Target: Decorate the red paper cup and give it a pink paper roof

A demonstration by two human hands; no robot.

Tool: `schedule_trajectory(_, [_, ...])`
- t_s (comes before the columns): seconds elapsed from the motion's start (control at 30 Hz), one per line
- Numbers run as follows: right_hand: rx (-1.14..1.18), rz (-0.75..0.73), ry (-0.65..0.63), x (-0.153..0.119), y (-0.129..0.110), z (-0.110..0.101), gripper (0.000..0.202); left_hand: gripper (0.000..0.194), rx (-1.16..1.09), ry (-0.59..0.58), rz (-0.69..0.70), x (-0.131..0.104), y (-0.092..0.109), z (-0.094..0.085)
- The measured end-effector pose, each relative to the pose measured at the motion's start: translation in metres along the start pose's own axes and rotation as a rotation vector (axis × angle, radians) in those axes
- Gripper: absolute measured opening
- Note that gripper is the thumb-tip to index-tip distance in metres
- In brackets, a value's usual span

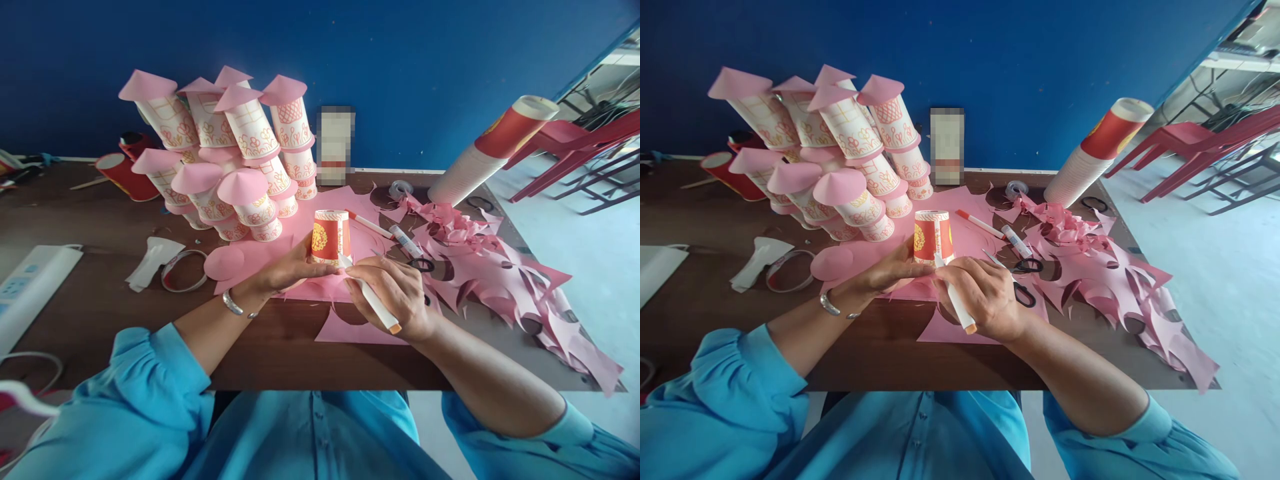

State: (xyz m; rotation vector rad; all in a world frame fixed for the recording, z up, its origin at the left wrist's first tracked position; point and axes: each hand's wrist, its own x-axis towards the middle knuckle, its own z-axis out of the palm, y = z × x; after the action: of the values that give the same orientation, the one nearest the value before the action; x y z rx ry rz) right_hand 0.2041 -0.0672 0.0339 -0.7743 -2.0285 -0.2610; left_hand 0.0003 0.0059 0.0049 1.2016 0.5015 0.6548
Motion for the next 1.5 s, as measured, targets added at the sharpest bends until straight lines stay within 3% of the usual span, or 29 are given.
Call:
schedule_trajectory(0.23, [-0.023,0.009,-0.025,0.000,0.000,-0.001,0.018,0.060,-0.054,0.016,-0.014,-0.001,0.003,0.003])
schedule_trajectory(0.4, [-0.015,-0.007,-0.007,0.001,0.000,0.000,0.017,0.050,-0.091,-0.010,-0.050,-0.002,0.008,0.005])
schedule_trajectory(0.87, [-0.030,0.010,-0.031,-0.001,0.002,0.001,0.024,0.066,-0.020,0.033,-0.021,-0.001,-0.005,-0.001])
schedule_trajectory(1.5, [0.012,-0.010,-0.089,0.001,0.000,0.000,0.016,0.074,0.037,0.026,-0.049,-0.004,0.004,-0.002])
